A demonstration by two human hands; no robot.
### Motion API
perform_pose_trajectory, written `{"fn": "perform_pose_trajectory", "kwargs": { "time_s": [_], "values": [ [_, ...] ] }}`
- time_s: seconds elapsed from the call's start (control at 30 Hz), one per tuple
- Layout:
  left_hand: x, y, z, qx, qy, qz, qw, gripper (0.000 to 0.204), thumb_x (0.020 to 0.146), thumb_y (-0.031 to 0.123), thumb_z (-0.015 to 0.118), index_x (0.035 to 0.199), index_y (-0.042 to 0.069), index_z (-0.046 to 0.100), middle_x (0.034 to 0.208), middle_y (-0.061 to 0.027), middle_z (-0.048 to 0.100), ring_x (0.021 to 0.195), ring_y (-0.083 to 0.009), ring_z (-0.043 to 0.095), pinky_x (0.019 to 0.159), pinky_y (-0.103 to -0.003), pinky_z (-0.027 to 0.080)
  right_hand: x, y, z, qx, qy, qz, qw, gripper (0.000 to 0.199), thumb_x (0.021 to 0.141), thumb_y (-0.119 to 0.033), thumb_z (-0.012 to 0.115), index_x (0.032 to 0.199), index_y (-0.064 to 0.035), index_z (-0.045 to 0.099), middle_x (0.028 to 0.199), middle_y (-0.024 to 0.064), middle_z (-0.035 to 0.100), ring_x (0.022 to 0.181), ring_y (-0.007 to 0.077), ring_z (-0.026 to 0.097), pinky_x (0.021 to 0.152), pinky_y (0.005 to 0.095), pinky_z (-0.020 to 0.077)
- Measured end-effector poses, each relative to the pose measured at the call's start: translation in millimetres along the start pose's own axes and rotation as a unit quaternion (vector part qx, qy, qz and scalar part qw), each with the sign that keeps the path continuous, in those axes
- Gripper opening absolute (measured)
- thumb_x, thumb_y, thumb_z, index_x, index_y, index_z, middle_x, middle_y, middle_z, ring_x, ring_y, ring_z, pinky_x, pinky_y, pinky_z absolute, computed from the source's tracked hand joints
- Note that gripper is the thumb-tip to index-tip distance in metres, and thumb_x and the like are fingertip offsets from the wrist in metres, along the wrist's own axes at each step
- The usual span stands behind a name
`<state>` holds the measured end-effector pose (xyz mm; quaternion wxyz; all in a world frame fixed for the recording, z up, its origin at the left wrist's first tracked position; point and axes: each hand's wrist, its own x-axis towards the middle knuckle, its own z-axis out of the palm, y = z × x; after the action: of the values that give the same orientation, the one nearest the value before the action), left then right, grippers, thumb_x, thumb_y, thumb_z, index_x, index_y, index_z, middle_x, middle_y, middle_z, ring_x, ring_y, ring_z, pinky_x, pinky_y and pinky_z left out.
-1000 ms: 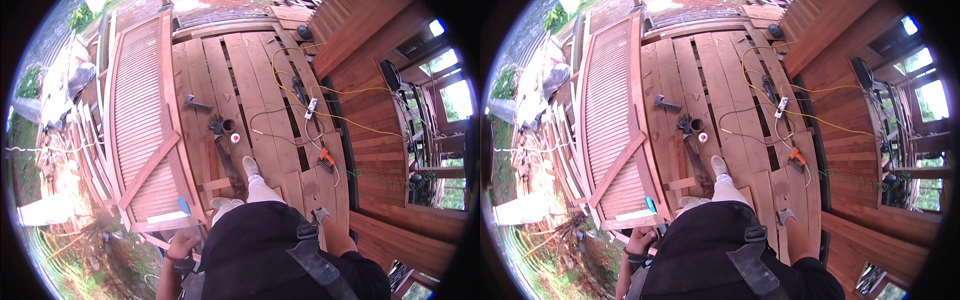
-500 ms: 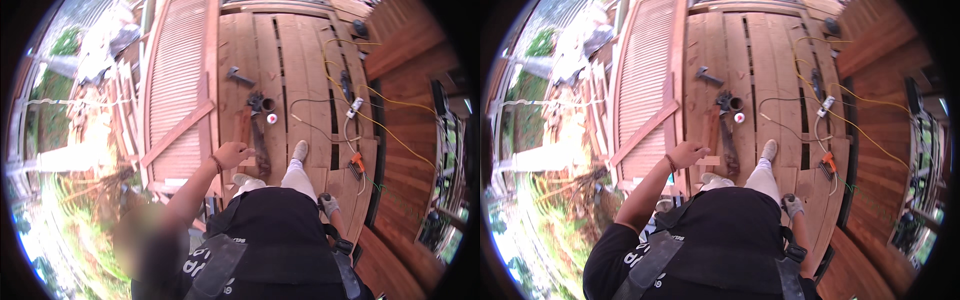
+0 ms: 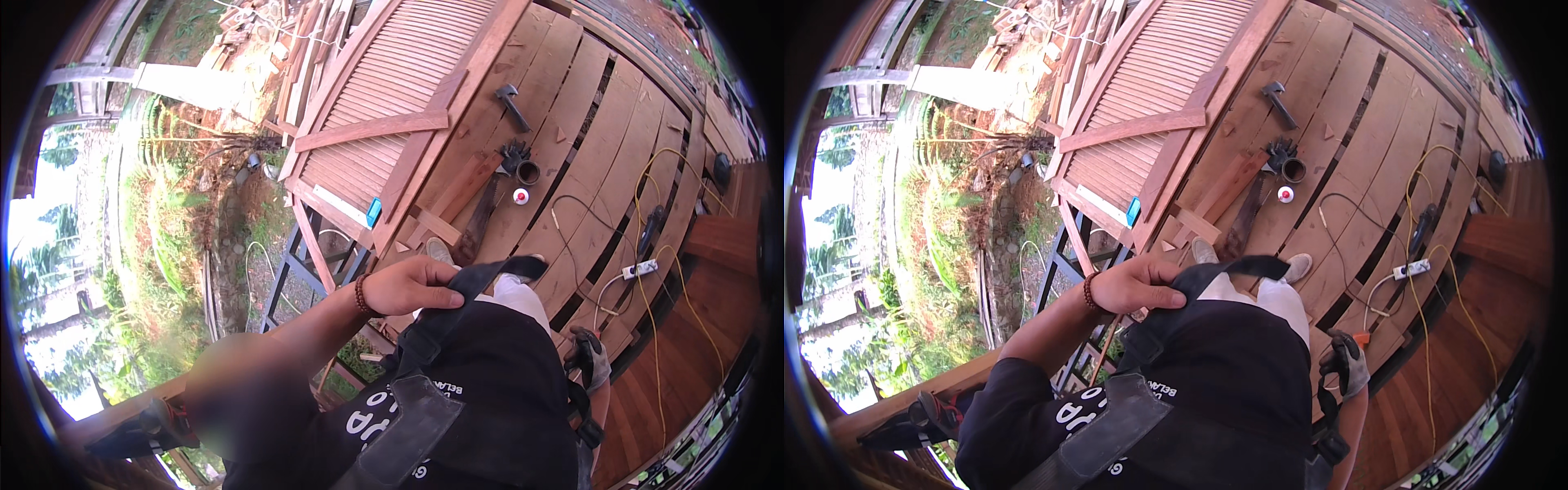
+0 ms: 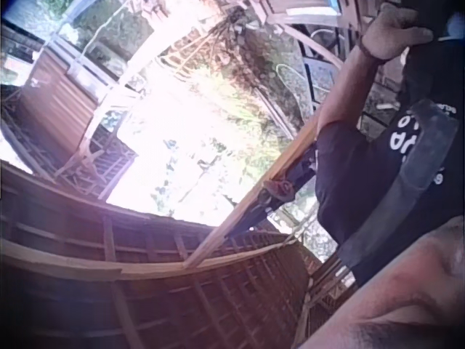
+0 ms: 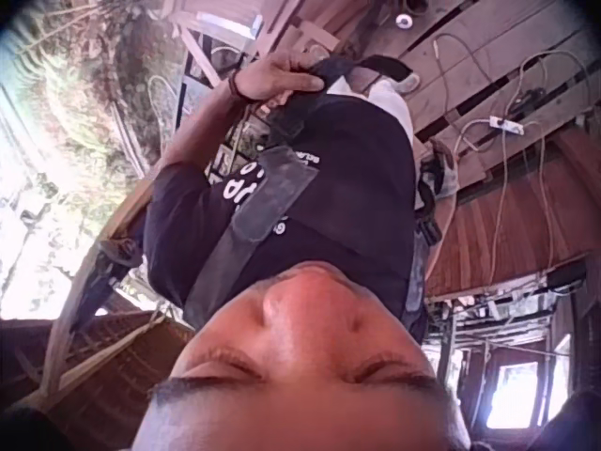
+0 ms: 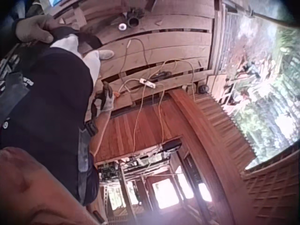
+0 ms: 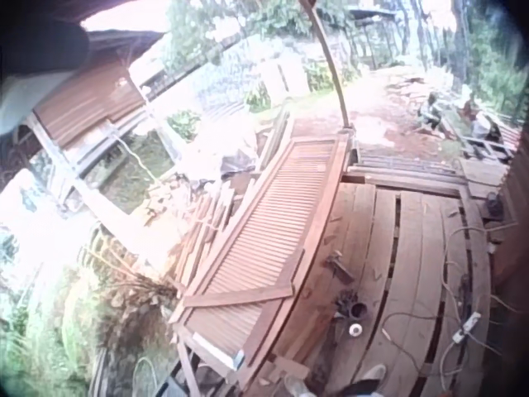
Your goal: The person assembles a wooden slatted panel by positioning and securing wooden pieces. They use a hand saw to trim a piece, a square to check alignment, and an angle grinder to smooth edges. The person also uses a hammer to tap pieces into place.
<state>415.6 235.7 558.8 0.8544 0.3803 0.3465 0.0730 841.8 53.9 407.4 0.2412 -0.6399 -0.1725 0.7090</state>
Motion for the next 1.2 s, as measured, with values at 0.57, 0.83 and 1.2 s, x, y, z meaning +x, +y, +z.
{"fn": "perform_pose_trajectory", "kwargs": {
  "time_s": [0.57, 0.83, 1.2],
  "values": [
    [-29, -6, -89, 0.224, 0.171, 0.129, 0.951, 0.034, 0.092, 0.024, 0.069, 0.114, 0.0, 0.061, 0.095, -0.0052, 0.066, 0.088, -0.0122, 0.061, 0.08, -0.03, 0.051, 149, 173, -43, 0.018, 0.153, 0.147, 0.977, 0.028, 0.093, -0.031, 0.063, 0.112, -0.0096, 0.062, 0.083, 0.0174, 0.067, 0.068, 0.0318, 0.067, 0.058, 0.0446, 0.0562],
    [-70, 1, -68, 0.102, -0.419, 0.317, 0.845, 0.047, 0.093, 0.039, 0.068, 0.107, -0.006, 0.068, 0.1, -0.0176, 0.069, 0.088, -0.0317, 0.066, 0.076, -0.04, 0.051, 105, 152, 38, 0.053, 0.2, 0.084, 0.975, 0.02, 0.095, -0.022, 0.065, 0.109, -0.0076, 0.064, 0.081, 0.0154, 0.068, 0.06, 0.0272, 0.068, 0.055, 0.0397, 0.0583],
    [122, -47, -40, 0.459, -0.114, -0.047, 0.88, 0.022, 0.095, 0.018, 0.063, 0.11, 0.002, 0.068, 0.086, -0.0022, 0.067, 0.082, -0.0102, 0.062, 0.074, -0.026, 0.051, 72, 173, 110, -0.14, 0.422, 0.072, 0.893, 0.037, 0.091, -0.044, 0.055, 0.108, -0.0155, 0.072, 0.116, 0.0148, 0.069, 0.11, 0.0356, 0.063, 0.096, 0.0416, 0.0498]
  ]
}}
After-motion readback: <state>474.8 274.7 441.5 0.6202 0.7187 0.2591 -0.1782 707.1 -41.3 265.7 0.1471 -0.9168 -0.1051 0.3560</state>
